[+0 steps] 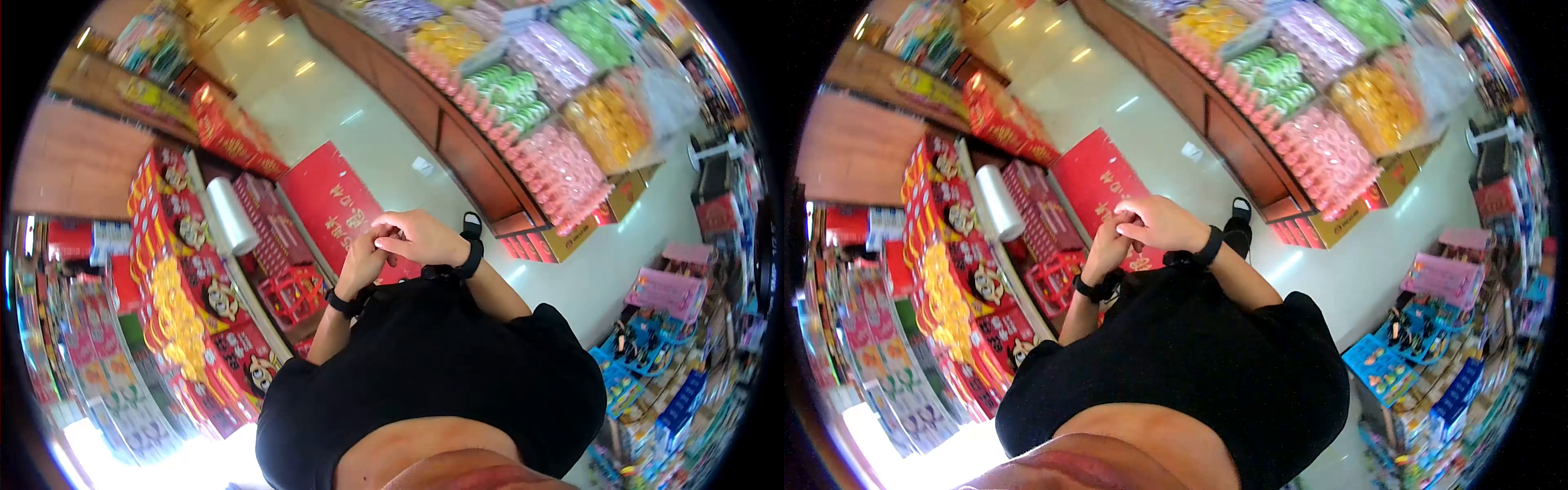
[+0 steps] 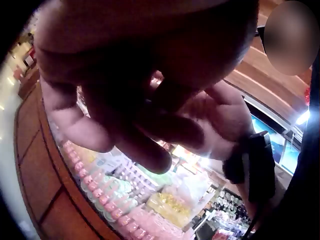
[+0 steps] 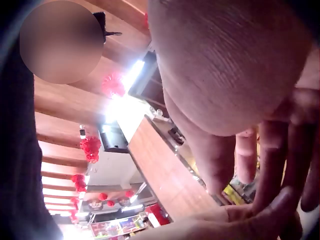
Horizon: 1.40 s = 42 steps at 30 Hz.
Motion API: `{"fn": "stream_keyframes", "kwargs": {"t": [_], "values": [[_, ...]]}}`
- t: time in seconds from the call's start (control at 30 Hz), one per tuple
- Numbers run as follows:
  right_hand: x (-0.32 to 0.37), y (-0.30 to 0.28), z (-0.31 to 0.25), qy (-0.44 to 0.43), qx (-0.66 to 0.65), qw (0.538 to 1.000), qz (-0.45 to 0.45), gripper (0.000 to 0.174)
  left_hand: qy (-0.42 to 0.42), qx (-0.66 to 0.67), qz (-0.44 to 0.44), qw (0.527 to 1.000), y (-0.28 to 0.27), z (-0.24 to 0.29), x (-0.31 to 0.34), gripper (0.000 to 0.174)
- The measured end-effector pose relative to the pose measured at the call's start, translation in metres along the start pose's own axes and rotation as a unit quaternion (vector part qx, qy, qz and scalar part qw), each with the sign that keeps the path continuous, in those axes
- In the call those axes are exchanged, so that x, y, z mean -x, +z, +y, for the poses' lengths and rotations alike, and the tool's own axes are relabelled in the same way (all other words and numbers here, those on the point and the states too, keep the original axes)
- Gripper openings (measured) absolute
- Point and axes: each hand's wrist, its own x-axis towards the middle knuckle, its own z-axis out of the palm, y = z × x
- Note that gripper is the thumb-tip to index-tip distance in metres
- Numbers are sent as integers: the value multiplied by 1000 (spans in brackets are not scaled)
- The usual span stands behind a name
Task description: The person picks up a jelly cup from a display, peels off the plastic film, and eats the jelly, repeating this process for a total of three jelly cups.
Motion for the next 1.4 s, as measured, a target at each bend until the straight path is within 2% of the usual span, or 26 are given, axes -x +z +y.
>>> {"fn": "stream_keyframes", "kwargs": {"t": [0.07,0.13,0.2,0.23,0.3,0.33,0.37,0.43,0.47,0.5,0.57,0.6,0.7,0.8,0.87,0.9,0.97,1.03,1.1,1.13,1.2,1.3,1.33,1.4], "values": [[16,-36,18,-20,37,998,43,28,-2,33,-15,999,32,18,-31,19],[35,-72,39,-40,76,993,80,27,-9,13,-43,999,64,17,-69,20],[52,-120,56,-6,96,990,101,29,-20,-30,-65,997,99,19,-114,24],[60,-150,57,-7,102,988,119,29,-30,-84,-71,993,120,54,-128,28],[89,-189,58,100,31,985,138,31,43,-40,-124,990,156,40,-175,29],[100,-210,61,90,17,978,186,33,37,-47,-139,988,176,47,-190,29],[111,-227,78,73,45,968,234,35,45,-25,-150,987,198,56,-212,28],[133,-264,85,119,19,944,307,38,44,-7,-173,984,233,81,-245,28],[143,-282,92,167,-10,933,318,42,66,-28,-202,977,247,98,-261,25],[153,-295,106,171,-15,930,326,42,88,-47,-229,968,261,110,-276,23],[169,-319,138,75,36,878,472,45,93,-36,-258,961,293,118,-311,22],[180,-334,131,156,-32,870,466,49,71,-19,-264,962,308,121,-325,22],[202,-367,172,187,1,840,509,52,12,-48,-266,963,347,128,-366,24],[214,-397,205,190,-28,809,556,59,-37,-7,-264,964,383,134,-402,32],[218,-406,223,205,-66,769,601,67,-43,-31,-269,962,401,133,-426,31],[220,-412,238,207,-71,769,601,67,-45,-53,-276,959,410,131,-438,31],[223,-423,277,226,-38,727,647,71,-49,-51,-271,960,428,141,-450,34],[227,-436,282,216,-43,720,658,73,-29,-65,-255,964,447,148,-463,37],[229,-451,288,242,-99,685,680,74,-25,-43,-265,963,467,144,-482,39],[229,-456,290,243,-100,683,681,74,-26,-30,-271,962,476,145,-488,41],[229,-465,296,212,-175,652,707,74,-15,-12,-293,956,491,147,-502,49],[234,-483,305,214,-136,638,727,72,-41,36,-318,947,513,144,-518,55],[235,-491,307,217,-135,638,726,72,6,31,-322,946,522,132,-531,59],[236,-503,315,121,-176,659,721,69,0,37,-324,945,535,121,-539,58]]}}
